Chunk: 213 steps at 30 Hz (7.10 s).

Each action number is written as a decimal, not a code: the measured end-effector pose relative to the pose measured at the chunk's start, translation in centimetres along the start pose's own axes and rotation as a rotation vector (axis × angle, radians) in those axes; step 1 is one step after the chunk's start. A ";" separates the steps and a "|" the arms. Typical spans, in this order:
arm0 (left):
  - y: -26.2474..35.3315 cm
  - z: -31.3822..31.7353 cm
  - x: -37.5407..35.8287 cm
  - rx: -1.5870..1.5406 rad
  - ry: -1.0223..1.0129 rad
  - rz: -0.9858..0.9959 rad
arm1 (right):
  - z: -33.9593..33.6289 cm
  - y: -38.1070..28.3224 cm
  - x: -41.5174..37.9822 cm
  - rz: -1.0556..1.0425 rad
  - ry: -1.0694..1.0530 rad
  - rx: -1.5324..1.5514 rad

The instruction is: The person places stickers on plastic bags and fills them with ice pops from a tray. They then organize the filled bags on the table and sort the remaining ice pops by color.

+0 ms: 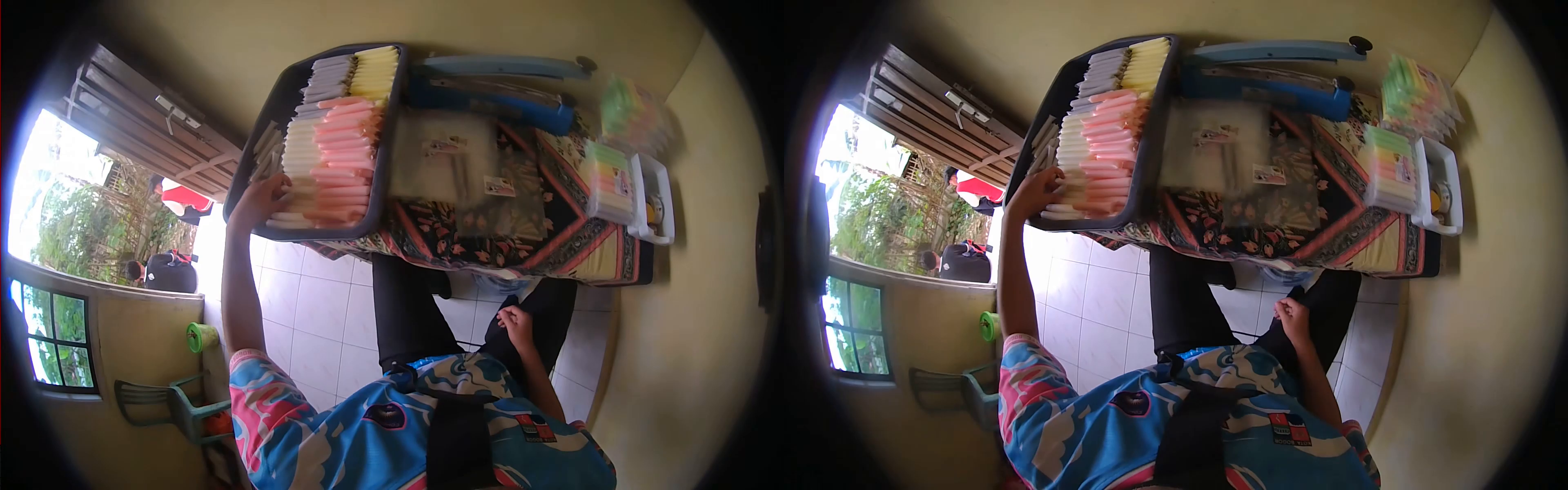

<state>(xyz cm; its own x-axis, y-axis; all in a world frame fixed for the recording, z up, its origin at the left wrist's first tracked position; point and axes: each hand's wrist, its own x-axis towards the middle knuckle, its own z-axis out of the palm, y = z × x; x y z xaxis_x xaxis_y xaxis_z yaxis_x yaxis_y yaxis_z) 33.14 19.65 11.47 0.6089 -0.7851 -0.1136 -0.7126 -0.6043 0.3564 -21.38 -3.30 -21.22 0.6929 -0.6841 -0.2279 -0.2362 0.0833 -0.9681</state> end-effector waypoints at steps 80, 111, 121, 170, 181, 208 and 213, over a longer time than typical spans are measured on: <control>28.6 23.5 -7.1 -1.604 -0.077 0.077 | 1.6 -23.2 3.7 -0.363 0.089 0.271; 23.9 23.9 0.0 -0.289 0.323 0.481 | 0.2 -18.9 1.2 -0.235 -0.024 -0.059; 24.4 22.7 -0.3 -0.241 0.251 0.539 | -0.5 -18.9 0.8 -0.219 -0.037 -0.015; 24.5 25.0 0.8 -0.579 0.839 0.560 | 7.2 -21.2 11.5 -0.697 0.259 -0.913; 24.3 25.4 0.7 -0.576 0.800 0.538 | 7.9 -21.3 14.1 -0.488 0.183 -0.982; 24.0 25.7 1.0 -0.531 0.787 0.582 | 5.7 -26.2 13.8 -0.045 -0.165 -0.670; 24.0 25.6 0.8 -0.521 0.776 0.575 | 6.0 -23.2 16.0 -0.529 0.078 -0.742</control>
<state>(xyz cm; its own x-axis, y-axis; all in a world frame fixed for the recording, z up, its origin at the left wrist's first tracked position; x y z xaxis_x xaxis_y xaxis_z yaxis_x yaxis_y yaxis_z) 7.64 1.03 -3.78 0.4166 -0.5212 0.7448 -0.8370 0.0997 0.5380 -0.72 -11.88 -3.05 0.7938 -0.5497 0.2602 -0.2967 -0.7236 -0.6232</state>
